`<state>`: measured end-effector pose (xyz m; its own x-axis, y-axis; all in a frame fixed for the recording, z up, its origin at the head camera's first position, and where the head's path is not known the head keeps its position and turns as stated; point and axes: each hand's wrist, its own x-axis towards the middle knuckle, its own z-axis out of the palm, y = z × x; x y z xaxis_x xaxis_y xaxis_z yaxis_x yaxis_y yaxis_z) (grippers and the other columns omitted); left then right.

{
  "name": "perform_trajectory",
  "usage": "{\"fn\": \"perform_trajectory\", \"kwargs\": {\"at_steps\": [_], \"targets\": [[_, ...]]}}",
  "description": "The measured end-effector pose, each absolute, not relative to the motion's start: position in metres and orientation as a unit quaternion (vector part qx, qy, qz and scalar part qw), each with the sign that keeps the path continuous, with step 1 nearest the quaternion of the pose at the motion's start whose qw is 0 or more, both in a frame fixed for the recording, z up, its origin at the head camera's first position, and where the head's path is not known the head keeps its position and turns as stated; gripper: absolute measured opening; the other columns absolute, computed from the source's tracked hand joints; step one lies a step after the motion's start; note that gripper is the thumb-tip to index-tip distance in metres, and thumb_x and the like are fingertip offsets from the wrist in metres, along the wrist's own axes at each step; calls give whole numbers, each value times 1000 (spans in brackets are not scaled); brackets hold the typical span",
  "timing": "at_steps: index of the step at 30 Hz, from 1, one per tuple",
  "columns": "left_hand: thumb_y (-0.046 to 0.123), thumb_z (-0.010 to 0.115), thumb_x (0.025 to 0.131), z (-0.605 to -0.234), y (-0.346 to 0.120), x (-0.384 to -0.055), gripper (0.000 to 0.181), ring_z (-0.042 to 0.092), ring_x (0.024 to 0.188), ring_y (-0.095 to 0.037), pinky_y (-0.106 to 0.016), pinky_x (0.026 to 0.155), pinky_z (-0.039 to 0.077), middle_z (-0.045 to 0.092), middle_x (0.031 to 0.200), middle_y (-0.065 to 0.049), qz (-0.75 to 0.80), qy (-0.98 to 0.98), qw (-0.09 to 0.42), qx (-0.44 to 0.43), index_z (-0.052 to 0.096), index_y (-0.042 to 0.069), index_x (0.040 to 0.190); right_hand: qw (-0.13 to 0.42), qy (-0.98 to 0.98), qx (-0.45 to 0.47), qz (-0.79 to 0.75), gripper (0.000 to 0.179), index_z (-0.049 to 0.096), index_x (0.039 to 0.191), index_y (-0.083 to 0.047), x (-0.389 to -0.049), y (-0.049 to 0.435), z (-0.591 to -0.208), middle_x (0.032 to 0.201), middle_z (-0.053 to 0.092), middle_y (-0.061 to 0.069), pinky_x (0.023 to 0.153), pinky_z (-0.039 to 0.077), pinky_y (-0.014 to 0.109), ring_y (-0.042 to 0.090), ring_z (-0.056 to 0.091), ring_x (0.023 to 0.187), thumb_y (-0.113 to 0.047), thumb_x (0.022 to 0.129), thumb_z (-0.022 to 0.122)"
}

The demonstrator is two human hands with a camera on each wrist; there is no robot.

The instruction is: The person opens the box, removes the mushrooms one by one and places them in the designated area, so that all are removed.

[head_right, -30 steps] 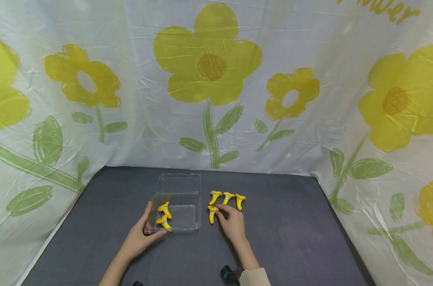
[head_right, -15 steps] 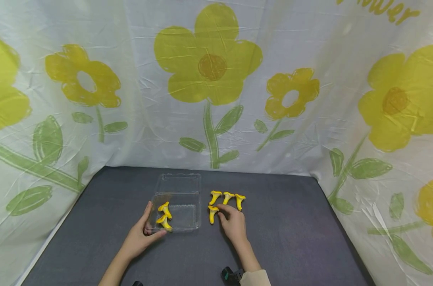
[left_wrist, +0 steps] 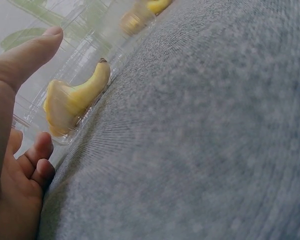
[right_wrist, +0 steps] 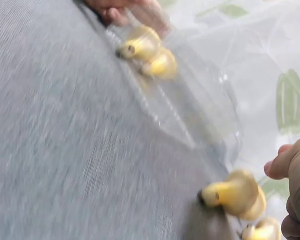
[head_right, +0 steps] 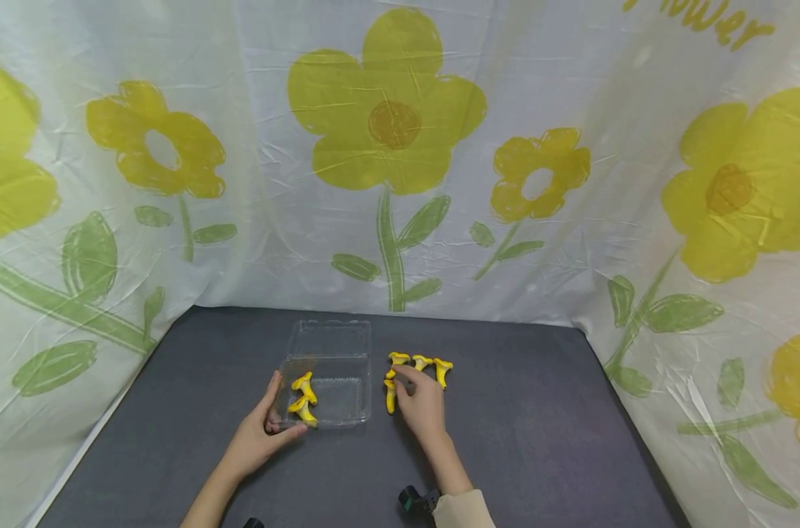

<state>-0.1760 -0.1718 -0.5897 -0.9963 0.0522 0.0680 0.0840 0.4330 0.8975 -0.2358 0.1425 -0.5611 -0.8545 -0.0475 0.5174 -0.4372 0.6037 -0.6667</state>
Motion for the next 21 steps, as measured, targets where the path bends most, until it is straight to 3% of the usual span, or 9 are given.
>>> {"fn": "perform_trajectory", "kwargs": {"at_steps": [11,21], "targets": [[39,92,85,-591,-172,-178,122,41,69,-10,-24,67,41,8,179,-6,-532,-846,5,-38,10,20,173,222,-845,170,457,28,83,114,-6,-244,95,-543,112,81,8,42,28,15,-11,22,43,5,88,82],[34,91,86,-588,-173,-176,120,42,69,-11,-24,66,43,10,178,-11,-534,-844,12,-44,10,15,173,179,-850,213,447,27,82,118,-7,-253,56,-532,116,80,8,46,30,16,-6,28,45,-1,92,81]]}}
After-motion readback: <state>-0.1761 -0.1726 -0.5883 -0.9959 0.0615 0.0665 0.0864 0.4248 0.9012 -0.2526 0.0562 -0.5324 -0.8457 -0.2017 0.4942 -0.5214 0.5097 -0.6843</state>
